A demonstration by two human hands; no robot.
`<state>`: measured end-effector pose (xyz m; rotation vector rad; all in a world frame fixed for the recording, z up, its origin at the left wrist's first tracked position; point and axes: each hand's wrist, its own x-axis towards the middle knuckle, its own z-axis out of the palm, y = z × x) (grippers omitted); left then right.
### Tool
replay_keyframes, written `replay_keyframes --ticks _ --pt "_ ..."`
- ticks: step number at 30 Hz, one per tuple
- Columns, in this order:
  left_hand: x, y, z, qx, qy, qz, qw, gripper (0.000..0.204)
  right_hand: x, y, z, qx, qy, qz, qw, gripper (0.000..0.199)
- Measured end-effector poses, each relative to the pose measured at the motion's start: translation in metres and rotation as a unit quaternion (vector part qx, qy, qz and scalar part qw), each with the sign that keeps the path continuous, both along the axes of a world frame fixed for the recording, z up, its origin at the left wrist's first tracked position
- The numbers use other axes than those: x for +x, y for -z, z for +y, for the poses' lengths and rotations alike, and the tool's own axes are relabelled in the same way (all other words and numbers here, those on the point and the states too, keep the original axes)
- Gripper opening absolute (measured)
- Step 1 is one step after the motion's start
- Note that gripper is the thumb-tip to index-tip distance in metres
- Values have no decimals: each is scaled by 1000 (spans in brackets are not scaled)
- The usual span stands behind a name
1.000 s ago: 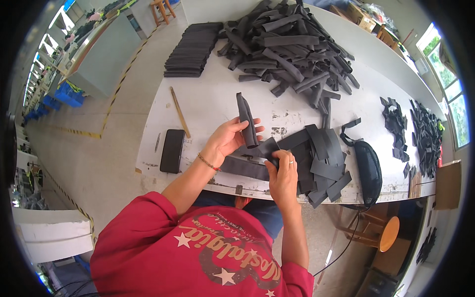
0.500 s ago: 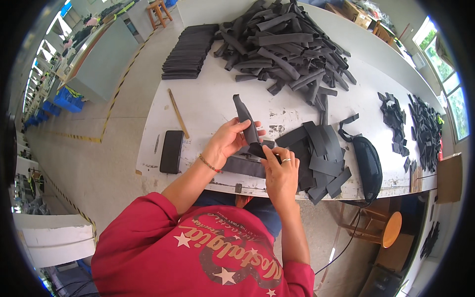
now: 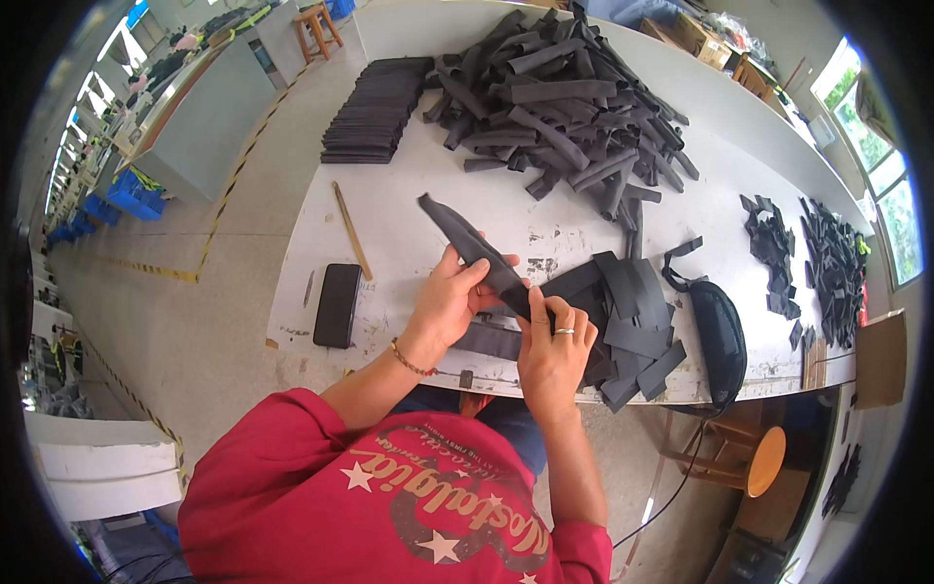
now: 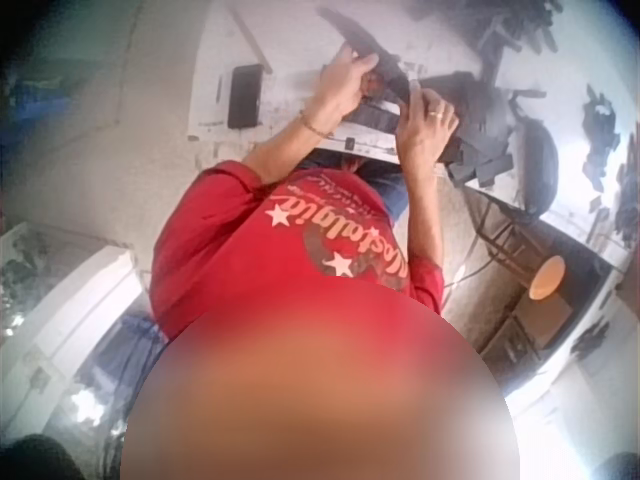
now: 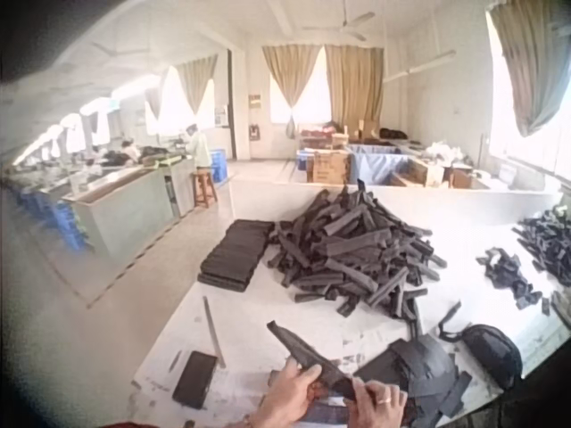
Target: Organizing and stacking foam components on a workbench in a manufacturing environment.
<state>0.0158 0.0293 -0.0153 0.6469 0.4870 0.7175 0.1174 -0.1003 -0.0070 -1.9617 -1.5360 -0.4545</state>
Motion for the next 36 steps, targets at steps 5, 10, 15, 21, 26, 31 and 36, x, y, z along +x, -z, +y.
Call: replay_keyframes --ticks 5,10,15,21,26,31,36 --pt "-8 -7 -4 58 -22 -37 997 34 -7 1 0 31 1 42 999 47" --pt "-12 -2 5 41 2 -10 999 34 1 -2 -4 30 -24 22 999 43" --pt "-15 5 18 -5 90 17 996 30 7 -6 -7 29 -48 -22 998 36" --pt "-16 0 21 -20 110 32 993 30 7 -8 -6 32 -53 -72 995 34" --pt "-11 -6 -4 50 14 24 998 35 0 -2 -4 23 -30 -67 997 48" --pt "-8 -9 -24 144 -96 -27 985 51 -18 1 2 43 22 11 999 50" --pt "-4 0 -12 59 40 -99 993 50 -27 7 5 56 7 42 997 49"
